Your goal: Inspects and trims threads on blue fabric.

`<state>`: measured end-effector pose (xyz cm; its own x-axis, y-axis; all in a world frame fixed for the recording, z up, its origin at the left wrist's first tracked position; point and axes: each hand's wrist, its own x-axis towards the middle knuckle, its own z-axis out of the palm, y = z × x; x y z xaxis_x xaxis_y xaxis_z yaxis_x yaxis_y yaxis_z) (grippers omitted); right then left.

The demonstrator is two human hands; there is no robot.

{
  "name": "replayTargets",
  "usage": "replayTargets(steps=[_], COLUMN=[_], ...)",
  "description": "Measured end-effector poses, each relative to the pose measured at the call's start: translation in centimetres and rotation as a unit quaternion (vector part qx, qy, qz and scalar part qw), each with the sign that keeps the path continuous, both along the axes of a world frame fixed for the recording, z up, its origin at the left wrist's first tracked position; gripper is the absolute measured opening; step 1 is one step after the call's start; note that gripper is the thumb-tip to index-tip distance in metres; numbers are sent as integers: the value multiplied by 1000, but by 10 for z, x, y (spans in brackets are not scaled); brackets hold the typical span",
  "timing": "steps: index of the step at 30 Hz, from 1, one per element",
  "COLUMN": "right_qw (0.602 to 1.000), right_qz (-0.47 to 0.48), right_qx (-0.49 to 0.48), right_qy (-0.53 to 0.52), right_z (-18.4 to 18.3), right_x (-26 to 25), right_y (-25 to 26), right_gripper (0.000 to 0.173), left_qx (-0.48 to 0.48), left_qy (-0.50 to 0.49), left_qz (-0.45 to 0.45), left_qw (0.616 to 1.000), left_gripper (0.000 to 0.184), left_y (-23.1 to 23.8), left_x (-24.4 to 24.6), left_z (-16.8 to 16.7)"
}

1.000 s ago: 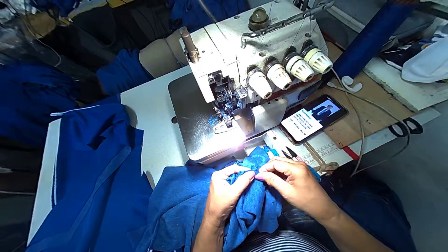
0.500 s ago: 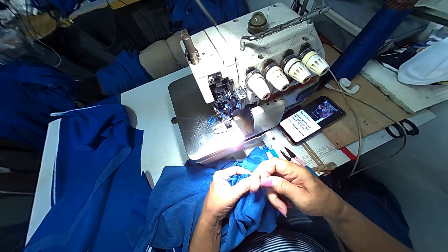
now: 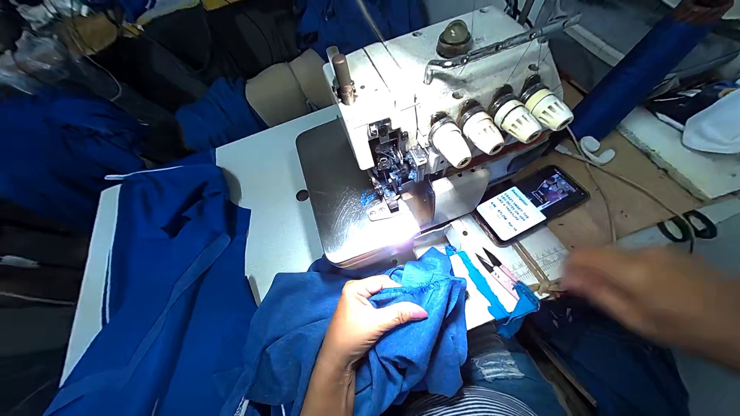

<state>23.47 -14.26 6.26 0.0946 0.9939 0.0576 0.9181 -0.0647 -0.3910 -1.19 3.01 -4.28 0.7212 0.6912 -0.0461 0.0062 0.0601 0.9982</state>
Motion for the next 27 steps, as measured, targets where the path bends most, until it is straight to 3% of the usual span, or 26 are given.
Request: replayTargets(steps=[2, 6, 7, 10, 12, 16, 19, 21, 24, 27], right_qw=[995, 978, 972, 938, 917, 900, 914, 937, 960, 957], right_qz=[86, 20, 24, 27, -6, -184, -255, -176, -62, 6], right_qx=[42, 158, 163, 156, 183, 246, 269, 259, 190, 155], right_qy=[38, 133, 168, 307, 353, 310, 167, 152, 196, 245], right_z=[-48, -73, -79, -93, -93, -75, -67, -69, -80, -94], right_x=[5, -38, -46, -60, -58, -27, -17, -27, -53, -67], right_y=[-11, 31, 41, 60, 62, 52, 43, 40, 47, 55], right_gripper=[40, 62, 56, 14, 12, 11, 31, 31, 44, 21], left_qx=[30, 38, 36, 33, 23, 28, 29, 32, 31, 24], left_qy=[-13, -12, -12, -3, 8, 24, 14, 9, -1, -33], left_qz=[-32, -41, -35, -16, -4, -4, -8, -13, -16, -3], left_qw=[999, 998, 999, 999, 1000, 999, 999, 999, 999, 999], left_gripper=[16, 22, 24, 26, 24, 25, 24, 23, 26, 24], left_y=[2, -3, -4, -7, -7, -7, -6, -6, -8, -4], left_x=[2, 5, 5, 4, 4, 3, 5, 6, 7, -1], left_z=[-2, -3, -3, -4, -4, -5, -5, -4, -3, 1])
